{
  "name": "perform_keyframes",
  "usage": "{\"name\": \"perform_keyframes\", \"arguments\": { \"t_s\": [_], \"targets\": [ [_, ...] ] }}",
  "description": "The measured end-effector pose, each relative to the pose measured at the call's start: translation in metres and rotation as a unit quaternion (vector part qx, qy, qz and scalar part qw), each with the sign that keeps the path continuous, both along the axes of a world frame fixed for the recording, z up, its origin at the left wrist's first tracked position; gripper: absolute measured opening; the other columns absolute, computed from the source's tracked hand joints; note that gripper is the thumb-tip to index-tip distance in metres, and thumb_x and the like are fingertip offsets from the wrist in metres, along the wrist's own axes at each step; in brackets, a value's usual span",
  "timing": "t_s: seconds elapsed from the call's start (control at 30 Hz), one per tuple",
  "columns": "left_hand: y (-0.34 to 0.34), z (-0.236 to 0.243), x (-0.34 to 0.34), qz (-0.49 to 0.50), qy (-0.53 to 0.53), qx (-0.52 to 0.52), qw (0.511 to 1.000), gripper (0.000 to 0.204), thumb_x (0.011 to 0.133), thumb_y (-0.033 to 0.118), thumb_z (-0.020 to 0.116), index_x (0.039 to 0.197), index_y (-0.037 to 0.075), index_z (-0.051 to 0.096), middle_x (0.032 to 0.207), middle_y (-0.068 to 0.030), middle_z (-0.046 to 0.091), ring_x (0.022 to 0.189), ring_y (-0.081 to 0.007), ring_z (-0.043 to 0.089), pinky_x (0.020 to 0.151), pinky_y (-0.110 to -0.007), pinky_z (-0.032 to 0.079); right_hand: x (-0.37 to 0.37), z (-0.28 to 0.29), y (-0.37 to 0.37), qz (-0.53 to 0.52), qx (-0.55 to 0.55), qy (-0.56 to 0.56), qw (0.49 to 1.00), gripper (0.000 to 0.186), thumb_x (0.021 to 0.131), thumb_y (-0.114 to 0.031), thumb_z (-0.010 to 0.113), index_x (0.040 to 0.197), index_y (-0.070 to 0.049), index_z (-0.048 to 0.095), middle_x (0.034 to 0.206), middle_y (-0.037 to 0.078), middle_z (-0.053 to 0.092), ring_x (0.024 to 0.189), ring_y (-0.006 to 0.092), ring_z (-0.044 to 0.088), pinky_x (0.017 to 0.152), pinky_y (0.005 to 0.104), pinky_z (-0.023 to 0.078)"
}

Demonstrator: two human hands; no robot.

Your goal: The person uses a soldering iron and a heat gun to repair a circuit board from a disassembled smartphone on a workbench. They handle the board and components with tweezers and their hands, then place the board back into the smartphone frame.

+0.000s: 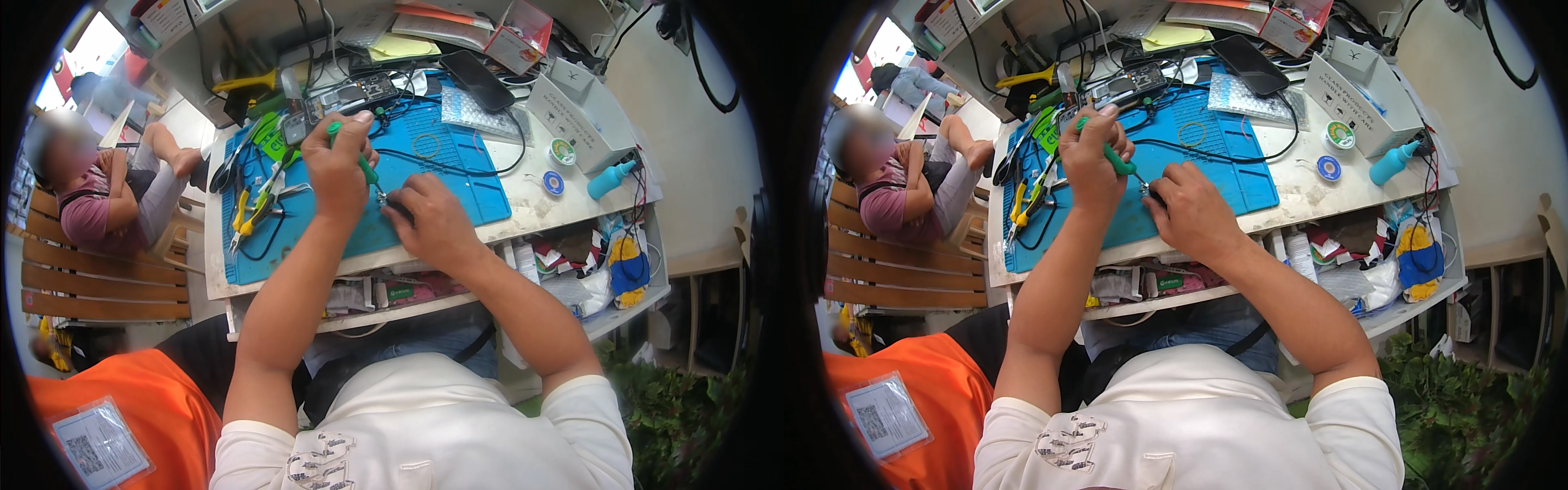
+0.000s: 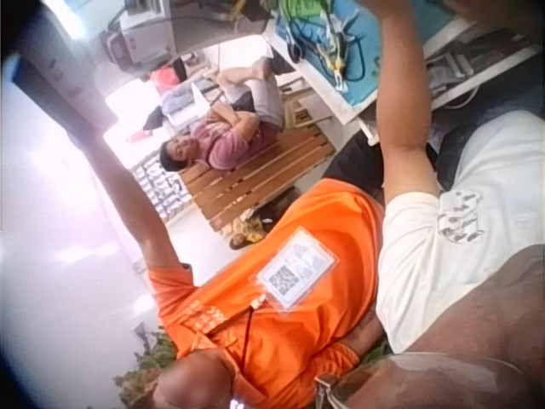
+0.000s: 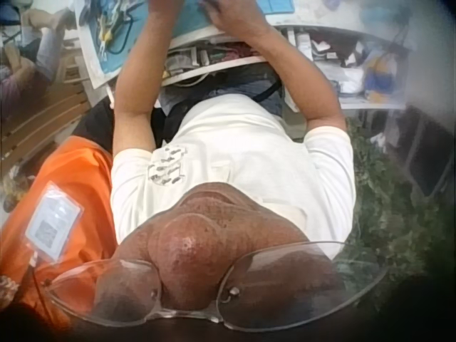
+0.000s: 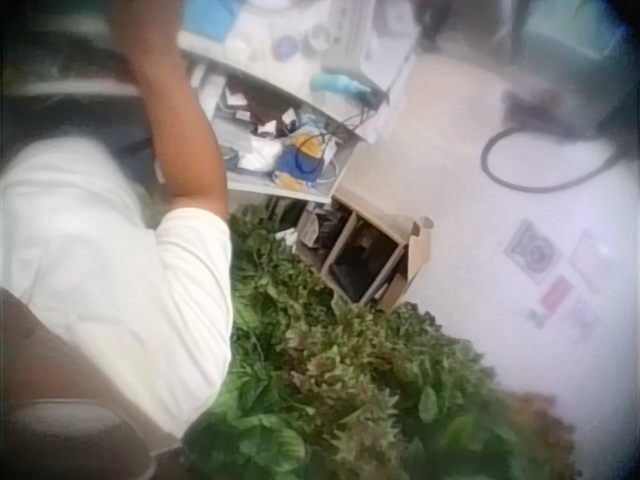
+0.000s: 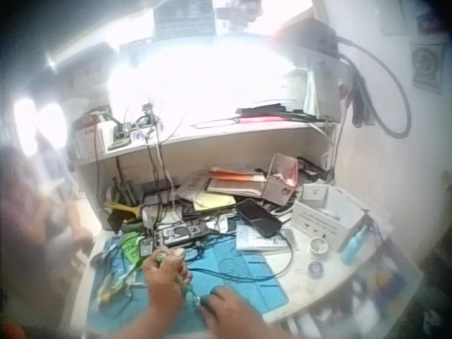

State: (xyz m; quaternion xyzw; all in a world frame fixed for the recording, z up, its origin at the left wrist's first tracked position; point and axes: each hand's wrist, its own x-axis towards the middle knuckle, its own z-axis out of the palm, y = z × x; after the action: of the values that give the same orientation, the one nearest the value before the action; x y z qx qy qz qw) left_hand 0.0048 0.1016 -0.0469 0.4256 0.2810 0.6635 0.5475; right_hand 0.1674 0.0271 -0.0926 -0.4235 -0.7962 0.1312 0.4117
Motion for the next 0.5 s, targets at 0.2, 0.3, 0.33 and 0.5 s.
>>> {"name": "perform_keyframes", "arguments": {
  "t_s": [0.2, 0.3, 0.33, 0.5],
  "targets": [
    [-0.020, 0.014, 0.014, 0.027, -0.059, -0.030, 0.997, 0.027, 0.101, 0.010, 0.074, 0.080, 0.010, 0.057, 0.069, -0.0010, 0.046, 0.061, -0.0146, 0.049, 0.059, -0.037, 0.046, 0.001, -0.002, 0.000, -0.008, -0.001, -0.010, 1.000, 0.016, 0.096, -0.012, 0.084, 0.099, 0.003, 0.077, 0.098, 0.015, 0.067, 0.098, 0.0360, 0.064, 0.088, 0.0470, 0.056],
    [-0.021, 0.006, -0.001, -0.024, -0.040, -0.033, 0.998, 0.025, 0.099, 0.008, 0.073, 0.080, 0.009, 0.057, 0.069, -0.0007, 0.046, 0.061, -0.0148, 0.049, 0.059, -0.038, 0.046, 0.000, -0.003, 0.001, -0.009, 0.000, 0.001, 1.000, 0.017, 0.095, -0.013, 0.084, 0.097, 0.002, 0.077, 0.097, 0.015, 0.067, 0.097, 0.0356, 0.064, 0.087, 0.0471, 0.056],
    [-0.020, 0.005, -0.005, -0.031, -0.030, -0.038, 0.998, 0.024, 0.099, 0.008, 0.073, 0.080, 0.009, 0.057, 0.069, -0.0007, 0.046, 0.061, -0.0149, 0.049, 0.060, -0.038, 0.047, 0.000, -0.003, 0.001, -0.010, -0.001, 0.007, 1.000, 0.017, 0.095, -0.013, 0.085, 0.097, 0.002, 0.077, 0.097, 0.014, 0.067, 0.096, 0.0354, 0.064, 0.087, 0.0472, 0.056],
    [-0.025, 0.007, 0.002, -0.020, -0.016, -0.022, 0.999, 0.022, 0.099, 0.008, 0.073, 0.082, 0.008, 0.059, 0.070, -0.0004, 0.048, 0.060, -0.0135, 0.048, 0.057, -0.035, 0.045, 0.001, -0.003, 0.000, -0.008, -0.011, -0.006, 1.000, 0.017, 0.096, -0.014, 0.084, 0.099, 0.002, 0.078, 0.097, 0.015, 0.067, 0.096, 0.0354, 0.065, 0.087, 0.0471, 0.056]
  ]
}}
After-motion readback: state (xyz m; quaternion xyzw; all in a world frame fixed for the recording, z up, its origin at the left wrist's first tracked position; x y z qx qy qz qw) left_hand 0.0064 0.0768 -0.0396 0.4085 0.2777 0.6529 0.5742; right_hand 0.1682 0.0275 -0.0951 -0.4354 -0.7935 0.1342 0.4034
